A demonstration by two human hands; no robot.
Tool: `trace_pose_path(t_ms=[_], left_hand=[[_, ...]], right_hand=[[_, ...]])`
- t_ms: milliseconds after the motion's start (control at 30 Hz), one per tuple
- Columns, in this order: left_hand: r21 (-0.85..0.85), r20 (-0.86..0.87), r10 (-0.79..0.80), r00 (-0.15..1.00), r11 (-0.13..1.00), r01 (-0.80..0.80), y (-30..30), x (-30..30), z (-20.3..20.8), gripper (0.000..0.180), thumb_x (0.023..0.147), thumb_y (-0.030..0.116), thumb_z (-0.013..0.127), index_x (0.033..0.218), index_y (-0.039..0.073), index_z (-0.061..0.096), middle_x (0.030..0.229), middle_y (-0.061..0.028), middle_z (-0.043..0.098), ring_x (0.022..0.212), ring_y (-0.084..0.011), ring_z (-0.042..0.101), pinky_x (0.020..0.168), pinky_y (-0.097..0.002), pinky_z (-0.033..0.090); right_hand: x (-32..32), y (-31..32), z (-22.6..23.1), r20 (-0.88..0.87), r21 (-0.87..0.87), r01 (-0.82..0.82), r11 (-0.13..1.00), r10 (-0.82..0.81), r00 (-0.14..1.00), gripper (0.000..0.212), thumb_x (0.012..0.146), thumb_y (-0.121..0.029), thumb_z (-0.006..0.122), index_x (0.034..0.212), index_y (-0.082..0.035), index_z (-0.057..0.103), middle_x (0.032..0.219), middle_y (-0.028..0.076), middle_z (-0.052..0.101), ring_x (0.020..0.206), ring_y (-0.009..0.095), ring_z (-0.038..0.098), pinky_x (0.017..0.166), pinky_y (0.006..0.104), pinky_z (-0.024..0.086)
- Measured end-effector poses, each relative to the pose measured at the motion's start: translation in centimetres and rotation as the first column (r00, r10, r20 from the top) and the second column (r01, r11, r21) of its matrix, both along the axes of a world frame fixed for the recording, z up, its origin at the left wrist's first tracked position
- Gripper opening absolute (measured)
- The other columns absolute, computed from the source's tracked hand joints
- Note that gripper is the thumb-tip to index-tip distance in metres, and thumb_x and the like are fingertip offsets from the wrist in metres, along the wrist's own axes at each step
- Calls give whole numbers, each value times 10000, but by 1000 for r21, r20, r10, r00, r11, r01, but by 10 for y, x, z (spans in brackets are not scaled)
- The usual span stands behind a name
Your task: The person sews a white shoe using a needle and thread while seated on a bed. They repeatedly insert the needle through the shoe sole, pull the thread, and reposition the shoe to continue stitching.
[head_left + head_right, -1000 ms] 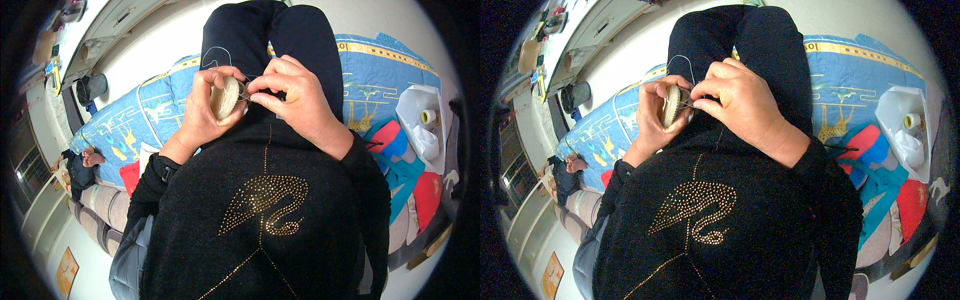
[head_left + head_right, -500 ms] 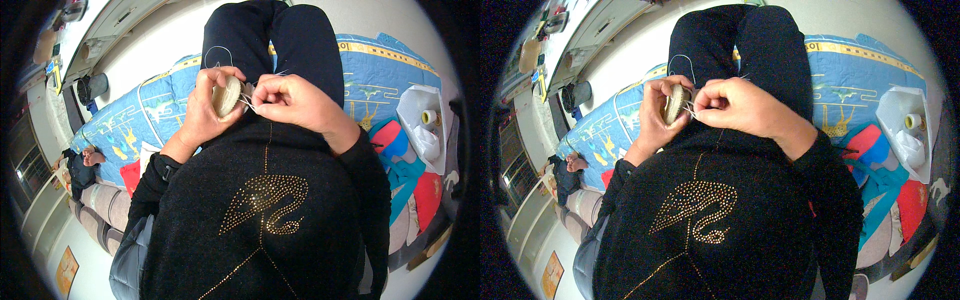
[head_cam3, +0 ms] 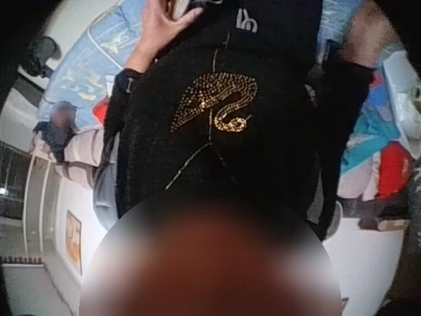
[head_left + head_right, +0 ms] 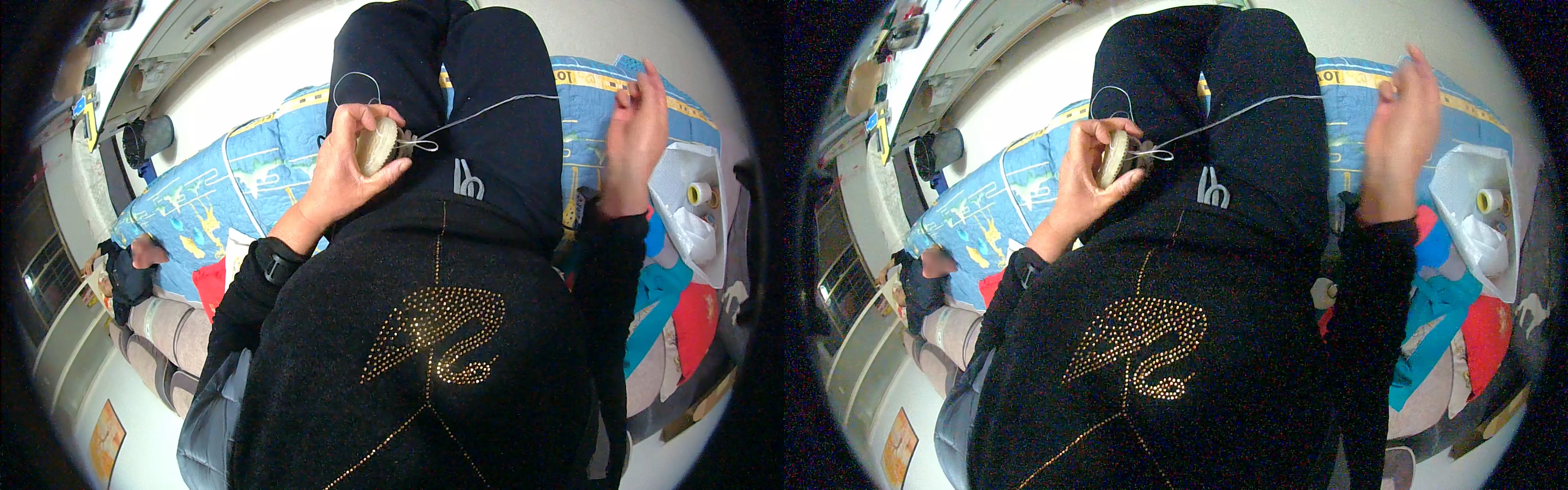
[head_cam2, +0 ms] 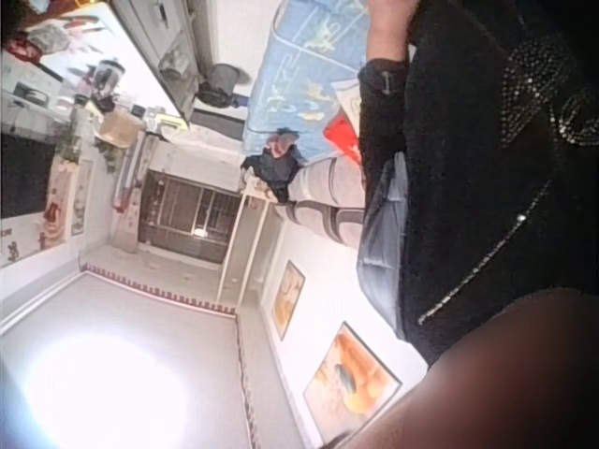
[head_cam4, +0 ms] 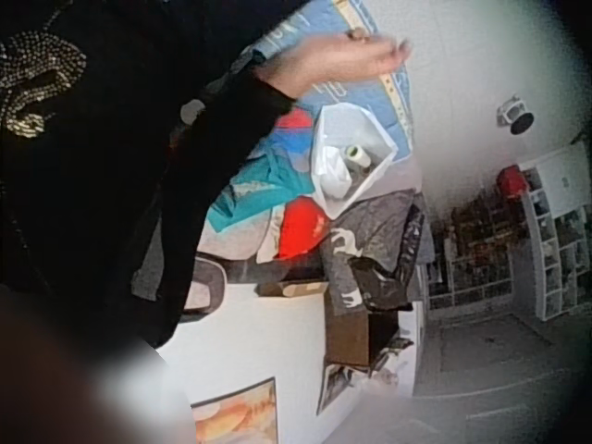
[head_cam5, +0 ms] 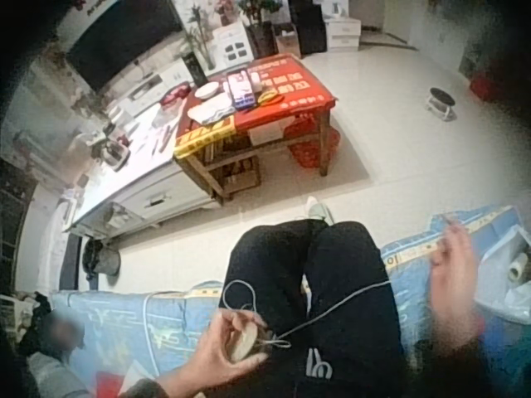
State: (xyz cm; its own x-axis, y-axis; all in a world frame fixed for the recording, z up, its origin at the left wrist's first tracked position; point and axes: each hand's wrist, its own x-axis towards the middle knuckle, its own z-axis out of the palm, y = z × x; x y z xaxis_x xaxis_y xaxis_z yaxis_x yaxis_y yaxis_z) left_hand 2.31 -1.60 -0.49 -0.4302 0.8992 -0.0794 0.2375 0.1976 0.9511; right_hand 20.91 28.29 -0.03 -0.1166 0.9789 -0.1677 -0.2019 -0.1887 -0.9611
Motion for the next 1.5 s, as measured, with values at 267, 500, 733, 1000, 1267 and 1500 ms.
trace_pose_path(t_ms=[267, 500, 733, 1000, 1267, 1500], left_hand=[[-59, -98, -77, 992, 996, 71, -6, 0, 18, 718, 677, 255, 846, 1202, 55, 399, 1145, -139, 576, 1062, -292, 582, 912, -374, 473], [-177, -535, -239, 810, 970, 169, -19, -16, 49, 416, 747, 269, 752, 1028, 14, 582, 1050, -141, 579, 987, -326, 581, 850, -403, 488], [-53, -39, -177, 983, 983, 175, -23, -20, 49, 287, 879, 139, 632, 670, 23, 475, 774, -68, 491, 769, -226, 520, 721, -338, 439], [263, 813, -100, 573, 942, -209, -3, -18, 19, 382, 984, 383, 493, 736, 93, 477, 767, -38, 515, 904, -214, 539, 899, -380, 436], [39, 962, -151, -227, 900, -435, -3, -11, 3, 308, 1024, 271, 436, 754, 130, 396, 628, 38, 292, 573, -92, 284, 533, -239, 298], [23, 851, -282, -443, 863, -504, -7, -14, -6, 334, 1028, 266, 424, 729, 132, 356, 620, 47, 243, 539, -80, 227, 470, -230, 231]], right_hand=[[-52, -129, -6, 165, -73, -960, 272, 952, 257, 281, 984, -165, 481, 1222, -48, 575, 1014, 44, 622, 695, 86, 523, 672, 226, 464], [-51, -121, -2, 392, 75, -989, 128, 908, 147, 254, 967, -164, 508, 803, 12, 589, 765, 46, 544, 678, 117, 500, 625, 275, 410], [-59, -122, -3, -19, 96, -985, 145, 989, 144, 290, 967, -259, 550, 852, 6, 585, 829, 9, 492, 769, 96, 472, 691, 246, 402], [-71, -136, -11, -500, -76, -993, 87, 859, 113, 380, 1008, -355, 454, 1039, -12, 615, 921, 3, 584, 822, 68, 513, 762, 215, 446], [-82, -138, -11, -473, -129, -981, 143, 861, 187, 389, 1023, -384, 402, 856, -62, 542, 856, 19, 552, 725, 71, 443, 677, 208, 410], [-88, -141, -18, -394, -190, -976, 105, 903, 174, 379, 1026, -377, 401, 865, -66, 546, 699, -45, 430, 596, 37, 348, 553, 189, 316]])
